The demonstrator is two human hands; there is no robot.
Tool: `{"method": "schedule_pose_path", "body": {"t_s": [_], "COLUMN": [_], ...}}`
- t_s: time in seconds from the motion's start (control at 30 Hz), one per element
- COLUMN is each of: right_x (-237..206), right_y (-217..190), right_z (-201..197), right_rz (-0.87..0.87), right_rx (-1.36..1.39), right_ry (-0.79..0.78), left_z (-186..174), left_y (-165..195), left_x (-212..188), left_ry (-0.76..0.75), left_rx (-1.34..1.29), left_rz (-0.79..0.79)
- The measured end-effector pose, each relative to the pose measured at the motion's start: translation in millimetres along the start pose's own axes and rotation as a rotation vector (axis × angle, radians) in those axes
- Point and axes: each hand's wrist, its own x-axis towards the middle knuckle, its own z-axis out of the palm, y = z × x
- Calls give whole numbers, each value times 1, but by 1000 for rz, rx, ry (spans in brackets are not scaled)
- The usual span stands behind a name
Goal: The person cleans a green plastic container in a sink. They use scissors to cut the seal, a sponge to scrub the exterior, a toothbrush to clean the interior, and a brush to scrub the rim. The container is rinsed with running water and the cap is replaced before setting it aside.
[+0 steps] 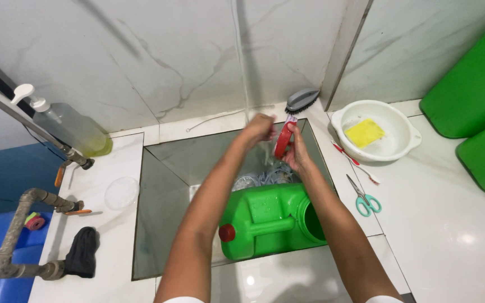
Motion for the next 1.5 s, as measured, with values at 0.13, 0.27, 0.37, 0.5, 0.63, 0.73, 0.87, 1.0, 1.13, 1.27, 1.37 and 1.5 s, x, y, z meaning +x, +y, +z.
{"method": "schedule_pose_path", "body": {"t_s": [0.13,0.27,0.37,0.5,0.63,0.73,0.87,1.0,1.13,1.27,1.37,1.5], "right_x": [-1,-7,-17,-33,-50,-63,-69,-47,-12,5,4,-8], "right_y": [-4,-9,-11,-12,-19,-30,-40,-25,9,7,-38,-112], "right_z": [-6,-10,-6,4,0,-14,-22,0,27,25,-13,-85], "right_rz": [-2,10,-17,-44,-14,-31,-21,-8,-279,-89,-520,-461], "right_rx": [-23,33,62,136,320,240,280,-89,-641,-734,-1101,-1507], "right_ry": [114,-45,-110,-210,-244,-263,-258,-43,-165,-56,206,858], "left_z": [31,32,30,37,13,-28,-49,-18,-9,-36,-48,-40], "left_y": [-6,-2,0,-3,1,6,3,-6,-4,-17,-36,-50], "left_x": [0,0,0,-3,-4,-3,-3,0,7,0,-11,-20], "left_ry": [125,-30,-120,-123,-249,-75,265,257,249,417,384,350], "left_rx": [195,-43,-91,-69,-636,-387,431,477,425,879,892,593], "left_rz": [256,176,159,133,106,64,125,239,140,367,539,403]}}
